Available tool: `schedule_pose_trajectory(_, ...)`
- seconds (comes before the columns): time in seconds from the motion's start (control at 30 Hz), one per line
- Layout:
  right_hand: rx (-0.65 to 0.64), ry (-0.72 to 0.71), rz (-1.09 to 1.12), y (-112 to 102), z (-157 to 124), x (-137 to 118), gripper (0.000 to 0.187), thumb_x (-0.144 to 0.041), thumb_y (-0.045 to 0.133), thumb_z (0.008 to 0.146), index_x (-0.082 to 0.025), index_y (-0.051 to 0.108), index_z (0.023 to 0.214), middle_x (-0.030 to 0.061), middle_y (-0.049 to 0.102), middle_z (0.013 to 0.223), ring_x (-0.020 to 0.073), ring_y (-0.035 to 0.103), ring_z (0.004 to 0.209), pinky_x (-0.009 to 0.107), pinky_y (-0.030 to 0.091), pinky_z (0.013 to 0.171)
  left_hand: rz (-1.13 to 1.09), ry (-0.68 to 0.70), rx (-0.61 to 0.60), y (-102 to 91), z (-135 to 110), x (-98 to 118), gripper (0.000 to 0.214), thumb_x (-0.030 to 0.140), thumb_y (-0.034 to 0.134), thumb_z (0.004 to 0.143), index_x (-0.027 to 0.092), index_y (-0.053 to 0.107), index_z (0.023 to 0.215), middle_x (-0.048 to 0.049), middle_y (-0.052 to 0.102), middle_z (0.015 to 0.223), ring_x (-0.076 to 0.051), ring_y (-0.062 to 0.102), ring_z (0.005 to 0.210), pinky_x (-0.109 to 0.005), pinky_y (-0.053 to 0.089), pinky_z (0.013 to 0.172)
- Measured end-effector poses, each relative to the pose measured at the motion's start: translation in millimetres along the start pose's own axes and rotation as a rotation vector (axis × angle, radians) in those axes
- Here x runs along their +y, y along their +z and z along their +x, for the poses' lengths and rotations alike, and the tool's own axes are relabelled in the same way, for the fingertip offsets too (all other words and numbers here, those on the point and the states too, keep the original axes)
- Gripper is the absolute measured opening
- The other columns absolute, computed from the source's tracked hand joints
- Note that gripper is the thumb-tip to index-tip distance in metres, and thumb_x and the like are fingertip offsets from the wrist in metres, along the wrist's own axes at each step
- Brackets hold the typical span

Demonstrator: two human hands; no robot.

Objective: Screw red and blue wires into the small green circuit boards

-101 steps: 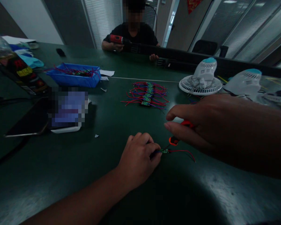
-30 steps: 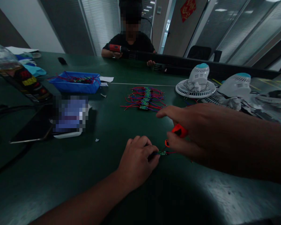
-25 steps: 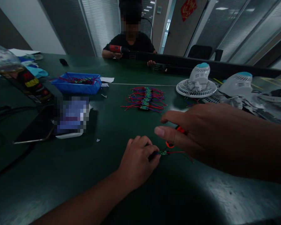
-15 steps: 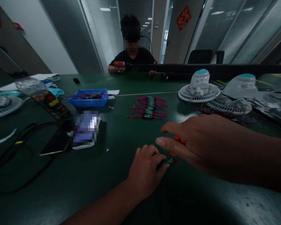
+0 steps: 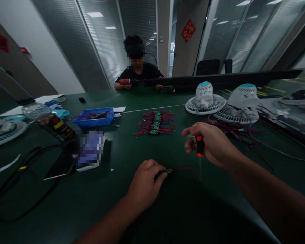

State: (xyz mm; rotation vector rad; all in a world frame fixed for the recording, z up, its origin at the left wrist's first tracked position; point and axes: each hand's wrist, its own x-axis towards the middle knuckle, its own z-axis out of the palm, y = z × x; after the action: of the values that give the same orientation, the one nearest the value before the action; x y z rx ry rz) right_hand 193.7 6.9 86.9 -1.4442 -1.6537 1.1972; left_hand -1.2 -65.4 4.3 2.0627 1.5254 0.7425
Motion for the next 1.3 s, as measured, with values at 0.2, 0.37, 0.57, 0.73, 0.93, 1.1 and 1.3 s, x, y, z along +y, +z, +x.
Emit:
schedule_pose_trajectory(0.2,-0.338,-0.026,-0.091,-2.9,15.2,22.9,0.038,-0.024,0.077,0.057,-0.016,0.070,0.094,0.0009,0.066,0.075,0.0136,0.057,0.063,0.025,0.042,0.057,-0.271,-0.342,0.069,-17.7,13.3,0.6,0.027,0.037,0.056,0.083,0.018,0.068,0.096,-0.0043,0.068,0.086,-0.018,0.061,0.076,-0.030,0.046,0.067)
schedule_pose_trajectory(0.37,-0.501,-0.063,-0.013,17.6,11.3,29.9,0.041,-0.033,0.071,0.070,-0.016,0.065,0.107,0.0003,0.066,0.082,0.0140,0.059,0.073,0.026,0.046,0.066,-0.537,-0.447,0.099,-13.3,13.5,6.5,0.032,0.041,0.061,0.077,0.016,0.068,0.095,-0.0030,0.069,0.079,-0.016,0.060,0.071,-0.027,0.045,0.064)
schedule_pose_trajectory(0.57,-0.535,-0.091,0.011,18.1,8.4,34.6,0.036,-0.028,0.069,0.073,-0.016,0.062,0.106,0.0003,0.063,0.085,0.0126,0.057,0.074,0.024,0.046,0.067,-0.555,-0.431,0.031,-12.4,11.1,13.2,0.029,0.036,0.064,0.076,0.016,0.069,0.097,-0.0047,0.072,0.087,-0.018,0.063,0.080,-0.029,0.047,0.073)
schedule_pose_trajectory(0.73,-0.532,-0.136,-0.089,16.1,5.1,33.9,0.026,-0.030,0.067,0.074,-0.015,0.065,0.095,-0.0036,0.054,0.068,0.0093,0.047,0.059,0.021,0.039,0.053,-0.522,-0.364,-0.096,-15.8,12.9,19.5,0.023,0.034,0.062,0.079,0.019,0.072,0.093,-0.0032,0.072,0.090,-0.018,0.063,0.083,-0.028,0.046,0.075)
schedule_pose_trajectory(0.93,-0.531,-0.231,-0.260,8.5,0.8,35.9,0.022,-0.027,0.063,0.074,-0.014,0.070,0.091,-0.0006,0.060,0.069,0.0108,0.050,0.058,0.022,0.038,0.052,-0.443,-0.367,-0.283,-19.5,19.3,25.1,0.023,0.035,0.059,0.081,0.019,0.073,0.088,0.0015,0.065,0.071,-0.011,0.052,0.061,-0.023,0.039,0.059)
schedule_pose_trajectory(1.1,-0.499,-0.257,-0.324,6.9,1.4,38.1,0.024,-0.028,0.062,0.074,-0.014,0.072,0.091,0.0024,0.066,0.072,0.0138,0.055,0.061,0.025,0.038,0.054,-0.550,-0.421,-0.304,-13.8,23.7,25.1,0.023,0.035,0.061,0.078,0.019,0.073,0.088,0.0017,0.065,0.071,-0.010,0.051,0.059,-0.022,0.037,0.057)
schedule_pose_trajectory(1.3,-0.482,-0.195,-0.305,9.3,3.0,43.6,0.019,-0.029,0.061,0.073,-0.015,0.072,0.081,0.0001,0.061,0.063,0.0122,0.051,0.055,0.024,0.034,0.049,-0.523,-0.444,-0.225,-7.8,25.5,22.9,0.016,0.033,0.065,0.075,0.019,0.071,0.082,0.0013,0.068,0.070,-0.011,0.055,0.058,-0.022,0.039,0.055)
